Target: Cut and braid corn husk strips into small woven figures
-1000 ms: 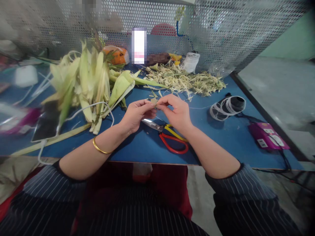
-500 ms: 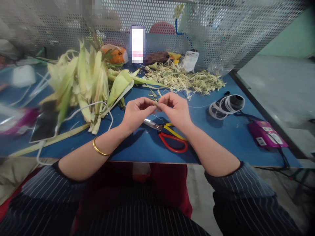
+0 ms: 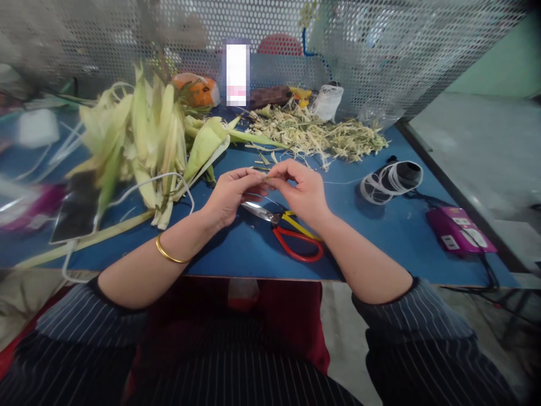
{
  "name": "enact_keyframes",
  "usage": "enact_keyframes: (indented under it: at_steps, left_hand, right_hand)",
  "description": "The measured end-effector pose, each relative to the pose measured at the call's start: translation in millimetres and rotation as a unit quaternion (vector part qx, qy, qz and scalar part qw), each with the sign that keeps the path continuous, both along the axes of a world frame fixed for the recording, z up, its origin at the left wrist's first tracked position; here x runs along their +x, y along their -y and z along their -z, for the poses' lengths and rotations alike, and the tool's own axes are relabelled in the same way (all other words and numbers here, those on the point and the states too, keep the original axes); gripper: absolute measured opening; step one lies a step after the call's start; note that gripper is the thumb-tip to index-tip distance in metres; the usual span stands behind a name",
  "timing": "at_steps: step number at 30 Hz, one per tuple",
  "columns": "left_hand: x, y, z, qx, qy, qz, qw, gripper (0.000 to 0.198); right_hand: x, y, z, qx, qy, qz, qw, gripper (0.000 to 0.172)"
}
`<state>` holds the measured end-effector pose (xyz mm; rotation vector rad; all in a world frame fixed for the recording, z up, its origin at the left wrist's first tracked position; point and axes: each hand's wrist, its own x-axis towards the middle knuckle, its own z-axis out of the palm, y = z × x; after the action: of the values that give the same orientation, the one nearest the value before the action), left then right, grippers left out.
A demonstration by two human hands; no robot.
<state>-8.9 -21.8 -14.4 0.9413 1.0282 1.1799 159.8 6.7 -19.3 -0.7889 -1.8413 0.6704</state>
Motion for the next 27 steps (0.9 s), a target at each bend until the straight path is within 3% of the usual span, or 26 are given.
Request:
enact_keyframes:
  at_steps: [12,19,27]
  left_hand:
    - [2.0,-0.4,2.8,0.033,-0.018,-0.025,0.999,0.020]
    - [5.5,2.8,-0.3,0.142,-0.124,-0.053,0.981,0.019]
    - [4.2,0.1,3.8,0.181,-0.186,-0.051,0.964,0.015]
  right_hand:
    - [0.5,0.6,-5.2,-0.017,0.027,0.050,0.998,0.008]
    - [2.1,-1.0,-6.2,-0.051,0.028,0.072,0.996,0.012]
    - [-0.5,-3.1,-4.6,-0.137,-0.025,0.001,0.990,0.007]
